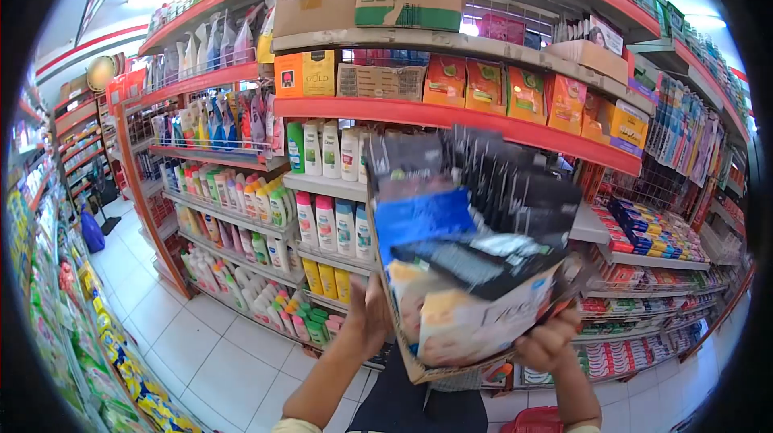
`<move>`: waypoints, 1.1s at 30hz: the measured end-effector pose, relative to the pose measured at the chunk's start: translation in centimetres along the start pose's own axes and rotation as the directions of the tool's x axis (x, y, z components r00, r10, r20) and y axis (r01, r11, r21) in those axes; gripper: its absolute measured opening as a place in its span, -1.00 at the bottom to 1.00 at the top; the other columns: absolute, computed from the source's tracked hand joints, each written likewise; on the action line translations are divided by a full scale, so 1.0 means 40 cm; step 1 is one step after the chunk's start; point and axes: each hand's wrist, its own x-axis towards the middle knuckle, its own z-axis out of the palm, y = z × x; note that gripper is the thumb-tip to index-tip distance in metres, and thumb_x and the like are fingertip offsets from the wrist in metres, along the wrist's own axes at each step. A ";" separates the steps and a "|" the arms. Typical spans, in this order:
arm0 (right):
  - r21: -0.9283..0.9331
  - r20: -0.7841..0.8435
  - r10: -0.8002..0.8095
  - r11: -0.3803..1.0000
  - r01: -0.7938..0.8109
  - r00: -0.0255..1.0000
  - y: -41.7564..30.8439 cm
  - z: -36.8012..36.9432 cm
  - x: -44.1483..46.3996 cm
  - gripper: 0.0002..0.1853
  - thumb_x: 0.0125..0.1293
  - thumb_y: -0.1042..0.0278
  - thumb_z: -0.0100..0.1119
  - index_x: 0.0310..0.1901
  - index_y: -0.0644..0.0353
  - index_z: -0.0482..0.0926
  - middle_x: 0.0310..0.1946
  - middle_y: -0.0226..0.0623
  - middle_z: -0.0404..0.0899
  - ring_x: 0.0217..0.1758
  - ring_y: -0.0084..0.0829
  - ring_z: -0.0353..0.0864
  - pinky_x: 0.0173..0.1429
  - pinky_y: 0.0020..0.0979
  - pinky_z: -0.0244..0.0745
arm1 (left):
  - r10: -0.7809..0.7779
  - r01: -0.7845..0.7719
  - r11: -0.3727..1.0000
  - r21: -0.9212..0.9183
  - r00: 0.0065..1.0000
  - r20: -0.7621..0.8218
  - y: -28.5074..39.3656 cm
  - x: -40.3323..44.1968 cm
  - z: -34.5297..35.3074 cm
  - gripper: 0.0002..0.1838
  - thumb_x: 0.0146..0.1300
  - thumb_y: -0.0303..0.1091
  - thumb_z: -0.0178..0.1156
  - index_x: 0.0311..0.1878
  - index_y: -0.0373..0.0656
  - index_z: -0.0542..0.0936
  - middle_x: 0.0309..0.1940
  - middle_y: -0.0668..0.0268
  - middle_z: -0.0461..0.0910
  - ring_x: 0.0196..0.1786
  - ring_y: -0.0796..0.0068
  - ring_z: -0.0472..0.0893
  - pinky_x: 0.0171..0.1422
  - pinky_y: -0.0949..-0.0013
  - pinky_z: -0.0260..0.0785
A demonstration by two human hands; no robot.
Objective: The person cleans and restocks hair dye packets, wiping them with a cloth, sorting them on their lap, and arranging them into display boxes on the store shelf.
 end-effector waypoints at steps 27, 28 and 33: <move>0.427 0.312 0.049 0.885 -0.186 0.949 -0.343 0.093 -0.326 -0.68 0.00 0.26 0.35 -0.15 -0.02 0.57 -0.19 -0.42 0.43 -0.12 -0.44 0.37 0.05 -0.29 0.19 | -0.154 0.072 0.963 -0.260 0.938 -0.310 -0.471 -0.200 -0.363 -0.03 -0.25 -0.15 0.41 0.32 0.00 0.17 0.11 0.23 0.42 0.13 0.26 0.47 0.18 0.19 0.40; 0.465 0.304 0.062 0.862 -0.205 0.951 -0.350 0.092 -0.321 -0.69 -0.03 0.27 0.39 -0.20 0.04 0.60 -0.20 -0.35 0.42 -0.11 -0.37 0.36 0.07 -0.26 0.22 | -0.167 0.072 0.953 -0.294 0.935 -0.314 -0.478 -0.204 -0.370 -0.03 -0.24 -0.14 0.41 0.31 -0.01 0.17 0.11 0.23 0.41 0.14 0.27 0.46 0.19 0.19 0.39; 0.588 0.270 0.236 0.727 -0.354 0.933 -0.335 0.051 -0.358 -0.34 -0.11 0.18 0.46 0.05 0.13 0.39 -0.14 -0.20 0.40 -0.16 -0.23 0.41 -0.06 -0.15 0.31 | -0.055 0.004 0.990 -0.143 0.934 -0.352 -0.498 -0.226 -0.405 -0.09 -0.19 -0.14 0.38 0.29 -0.08 0.19 0.07 0.25 0.43 0.12 0.32 0.47 0.21 0.25 0.36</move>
